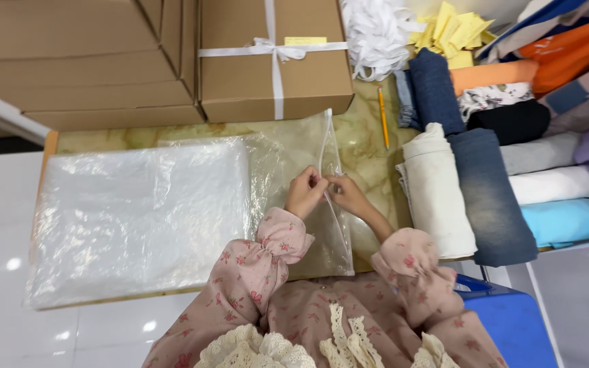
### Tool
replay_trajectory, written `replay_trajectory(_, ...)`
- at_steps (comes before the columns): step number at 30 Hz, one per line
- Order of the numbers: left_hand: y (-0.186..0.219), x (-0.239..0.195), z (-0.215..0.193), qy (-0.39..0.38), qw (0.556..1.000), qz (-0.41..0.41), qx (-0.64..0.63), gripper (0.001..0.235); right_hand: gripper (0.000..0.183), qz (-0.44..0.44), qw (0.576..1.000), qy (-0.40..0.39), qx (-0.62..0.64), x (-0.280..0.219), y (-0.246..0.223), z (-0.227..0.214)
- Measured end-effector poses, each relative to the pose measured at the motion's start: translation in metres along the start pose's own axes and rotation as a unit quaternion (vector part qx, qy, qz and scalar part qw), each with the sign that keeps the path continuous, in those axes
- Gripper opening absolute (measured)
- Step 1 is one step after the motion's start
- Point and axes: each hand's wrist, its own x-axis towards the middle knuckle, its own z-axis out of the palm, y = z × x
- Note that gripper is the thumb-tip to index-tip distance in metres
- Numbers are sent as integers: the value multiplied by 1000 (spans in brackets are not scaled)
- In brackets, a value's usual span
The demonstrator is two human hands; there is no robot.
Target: The person writes on a yellow label attached to a cardboard box, then places the box aside. They open a clear plastic bag, insert a folded light blue garment, seal the bag, and set it on the table. Finally, they pick up an empty cardboard box from a stack.
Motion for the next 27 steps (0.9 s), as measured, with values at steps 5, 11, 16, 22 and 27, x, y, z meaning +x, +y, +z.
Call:
replay_trajectory(5,-2,6,2,43,994,-8,-104,13,57,188,976,21,-105,6,66,-6)
replay_trajectory(11,11,3,10,61,990,-23,-121,12,55,66,985,52,-149,-1,71,-26)
replay_trajectory(16,8,15,25,86,987,-43,-129,13,68,164,968,67,-178,-23,61,-48)
replay_trajectory(22,-11,11,47,106,985,21,-136,40,67,13,963,232,-135,-89,43,-155)
replay_trajectory(27,-21,18,60,99,994,54,-7,19,79,289,926,187,-153,-137,18,-237)
